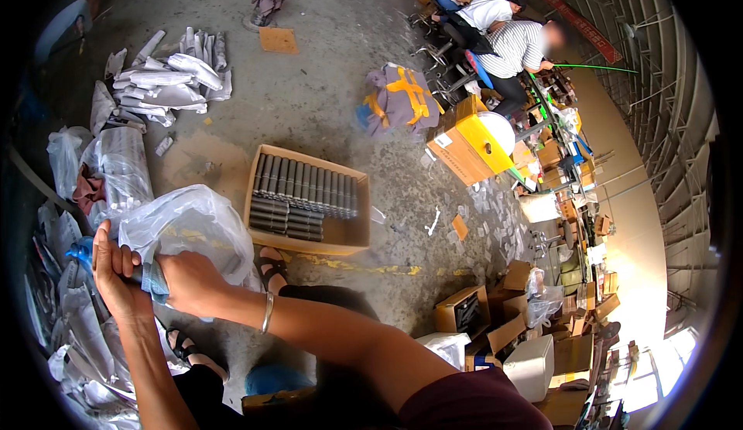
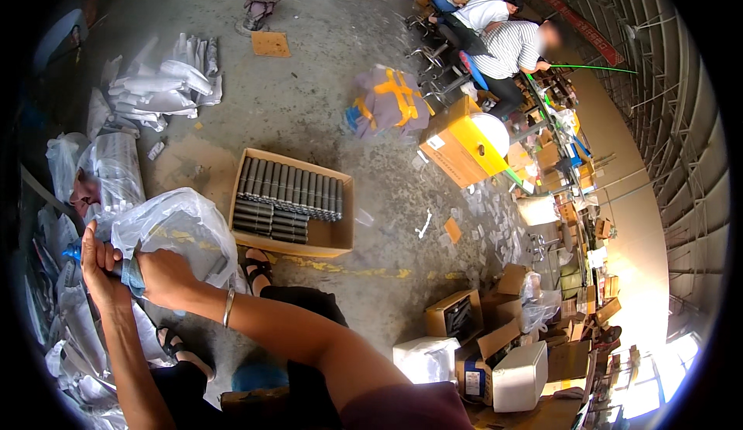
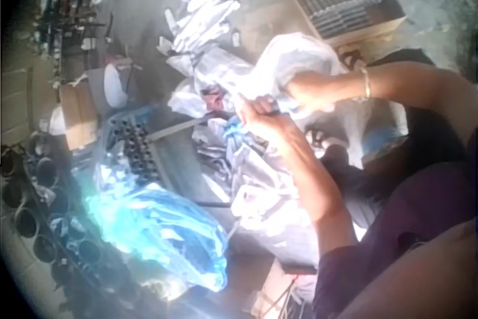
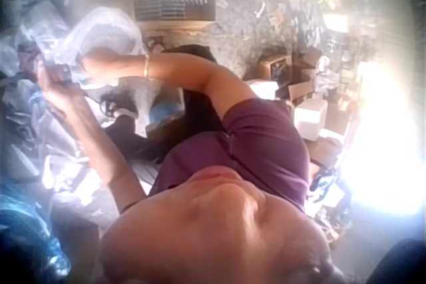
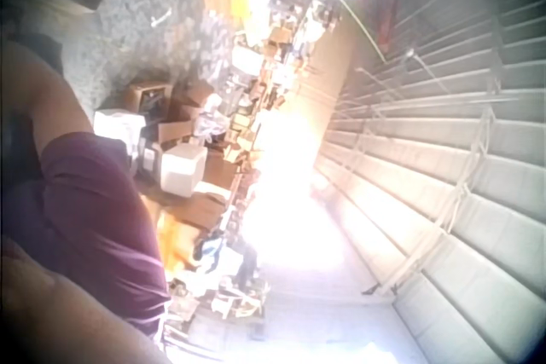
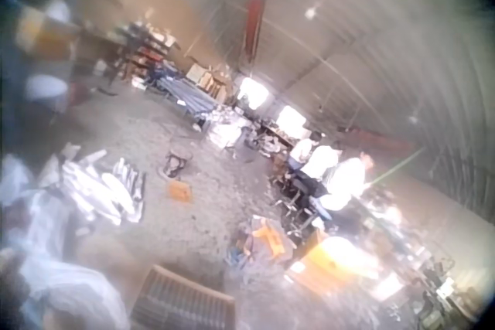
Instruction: The person sits on a low stool and wipes cylindrical metal parts with a blue cloth. They take the parts from a plastic bag, clean them, and place them into a cardboard box. The person also handles a large plastic-wrapped bundle and a blue bottle.
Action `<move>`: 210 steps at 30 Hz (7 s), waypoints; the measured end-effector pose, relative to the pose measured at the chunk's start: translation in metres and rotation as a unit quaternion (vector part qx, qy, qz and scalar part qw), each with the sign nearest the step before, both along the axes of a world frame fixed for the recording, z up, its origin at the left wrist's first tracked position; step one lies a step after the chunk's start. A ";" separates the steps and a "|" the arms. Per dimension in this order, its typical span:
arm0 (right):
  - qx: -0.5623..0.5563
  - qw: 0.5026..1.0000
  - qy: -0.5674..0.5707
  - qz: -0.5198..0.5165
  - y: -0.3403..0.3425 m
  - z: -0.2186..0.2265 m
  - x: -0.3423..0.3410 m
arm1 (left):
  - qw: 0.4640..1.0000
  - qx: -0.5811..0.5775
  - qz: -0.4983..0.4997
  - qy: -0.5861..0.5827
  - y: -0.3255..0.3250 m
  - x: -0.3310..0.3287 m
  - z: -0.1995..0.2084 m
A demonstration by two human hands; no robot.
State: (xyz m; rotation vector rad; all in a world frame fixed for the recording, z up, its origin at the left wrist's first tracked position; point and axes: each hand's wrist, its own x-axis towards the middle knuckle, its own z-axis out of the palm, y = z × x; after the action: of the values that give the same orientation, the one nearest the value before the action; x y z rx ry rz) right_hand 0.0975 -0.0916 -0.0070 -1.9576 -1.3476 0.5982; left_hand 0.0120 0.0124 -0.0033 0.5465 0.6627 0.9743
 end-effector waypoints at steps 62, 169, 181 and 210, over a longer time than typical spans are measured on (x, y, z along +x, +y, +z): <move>0.044 0.936 0.339 0.079 -0.016 0.025 0.072 | 0.951 0.205 -0.197 0.122 -0.003 -0.013 0.021; -0.203 0.896 0.355 -0.174 -0.187 -0.286 0.282 | 0.922 -0.025 -0.280 0.266 -0.028 0.028 -0.030; -0.271 0.904 0.286 -0.167 -0.180 -0.281 0.267 | 0.902 0.006 -0.307 0.302 -0.040 0.033 -0.030; -0.190 0.942 0.110 -0.252 -0.197 -0.269 0.268 | 0.843 0.023 -0.408 0.350 -0.039 0.028 -0.053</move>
State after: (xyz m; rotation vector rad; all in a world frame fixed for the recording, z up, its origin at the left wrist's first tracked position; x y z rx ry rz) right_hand 0.3654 -0.2891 -0.2758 -2.3410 -0.5785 0.8315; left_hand 0.0398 -0.0262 -0.0559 1.1339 0.9314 -0.0544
